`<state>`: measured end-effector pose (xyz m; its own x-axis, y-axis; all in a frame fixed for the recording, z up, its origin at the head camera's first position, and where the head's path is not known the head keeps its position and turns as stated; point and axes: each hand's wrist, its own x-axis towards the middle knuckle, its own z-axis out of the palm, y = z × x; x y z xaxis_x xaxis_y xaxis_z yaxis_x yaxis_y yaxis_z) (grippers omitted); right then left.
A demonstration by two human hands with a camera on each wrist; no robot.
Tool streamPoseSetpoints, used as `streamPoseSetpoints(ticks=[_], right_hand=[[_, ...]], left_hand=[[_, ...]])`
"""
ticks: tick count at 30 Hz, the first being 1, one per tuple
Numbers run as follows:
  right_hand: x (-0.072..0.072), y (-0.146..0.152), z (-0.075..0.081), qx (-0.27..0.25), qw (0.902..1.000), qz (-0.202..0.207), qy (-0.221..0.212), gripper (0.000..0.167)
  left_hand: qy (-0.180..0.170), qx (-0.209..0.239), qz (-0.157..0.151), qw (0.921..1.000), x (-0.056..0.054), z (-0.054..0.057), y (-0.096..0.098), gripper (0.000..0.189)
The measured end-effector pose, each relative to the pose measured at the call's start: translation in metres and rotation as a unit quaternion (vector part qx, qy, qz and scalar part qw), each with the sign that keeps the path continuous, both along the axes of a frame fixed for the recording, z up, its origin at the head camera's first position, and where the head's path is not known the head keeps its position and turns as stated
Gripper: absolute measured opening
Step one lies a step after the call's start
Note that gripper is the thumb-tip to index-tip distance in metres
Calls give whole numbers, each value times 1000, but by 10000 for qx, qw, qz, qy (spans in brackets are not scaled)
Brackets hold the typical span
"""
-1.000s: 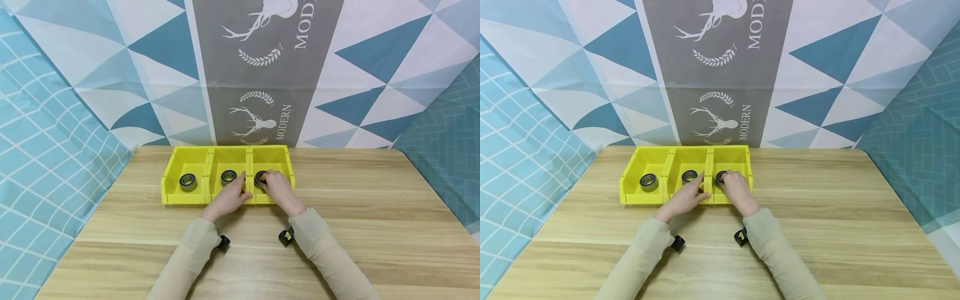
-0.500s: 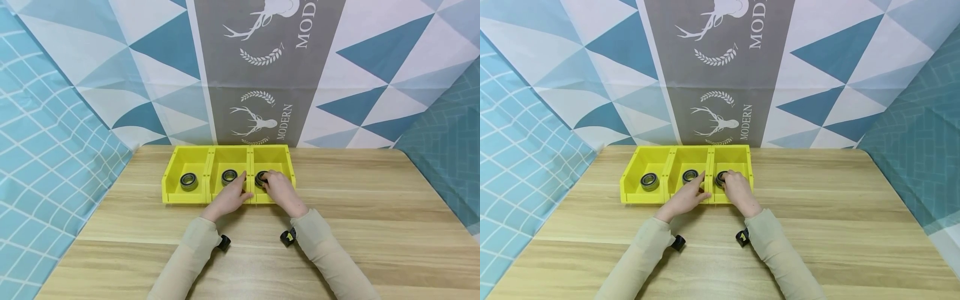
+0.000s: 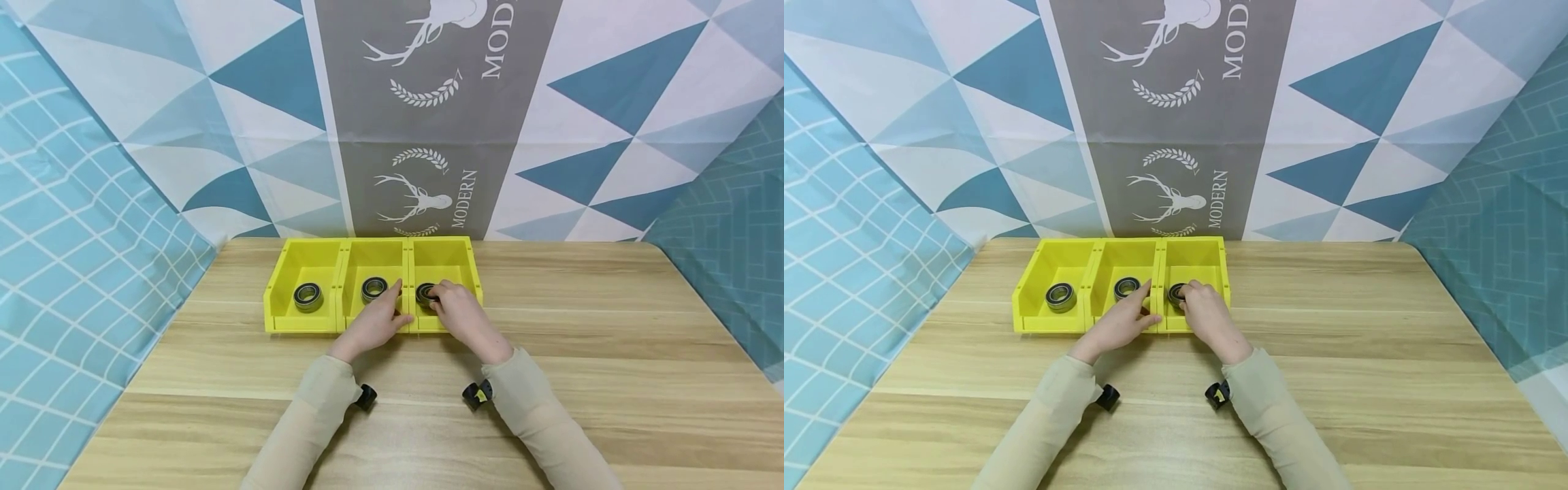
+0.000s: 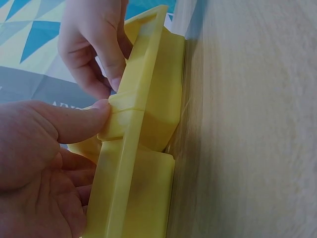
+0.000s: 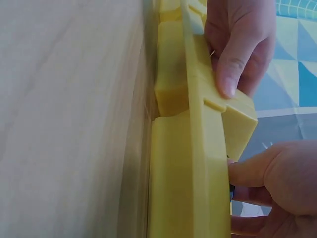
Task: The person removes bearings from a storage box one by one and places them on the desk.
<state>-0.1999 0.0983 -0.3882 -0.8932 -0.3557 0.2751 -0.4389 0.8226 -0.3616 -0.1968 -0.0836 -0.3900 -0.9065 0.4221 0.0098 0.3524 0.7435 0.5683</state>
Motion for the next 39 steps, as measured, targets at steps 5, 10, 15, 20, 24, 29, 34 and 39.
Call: streamPoseSetpoints(ticks=[5, 10, 15, 20, 24, 29, 34, 39], right_hand=[[8, 0, 2, -27, 9999, 41, 92, 17], [14, 0, 4, -88, 9999, -4, 139, 18], [18, 4, 5, -155, 9993, -9, 350, 18], [21, 9, 5, -176, 9983, 101, 544, 16], [24, 12, 5, -274, 9982, 146, 504, 15], [29, 17, 7, -418, 9974, 264, 521, 13], [31, 22, 8, -444, 9970, 364, 519, 15], [34, 26, 8, -337, 9965, 424, 644, 17]], left_hand=[[-29, 3, 12, 10000, 0, -1, -1, 75], [-36, 18, 32, 10000, 0, -2, -1, 75], [-37, -4, 44, 10000, 1, -2, -1, 75], [-32, -1, 33, 10000, 1, -2, -1, 75], [-2, -41, 1, 10000, 1, -2, -2, 75], [-3, -65, 2, 10000, 1, -2, -1, 75], [-65, -23, 48, 10000, 1, 0, 0, 75], [-103, -6, 42, 9999, 1, 2, 1, 75]])
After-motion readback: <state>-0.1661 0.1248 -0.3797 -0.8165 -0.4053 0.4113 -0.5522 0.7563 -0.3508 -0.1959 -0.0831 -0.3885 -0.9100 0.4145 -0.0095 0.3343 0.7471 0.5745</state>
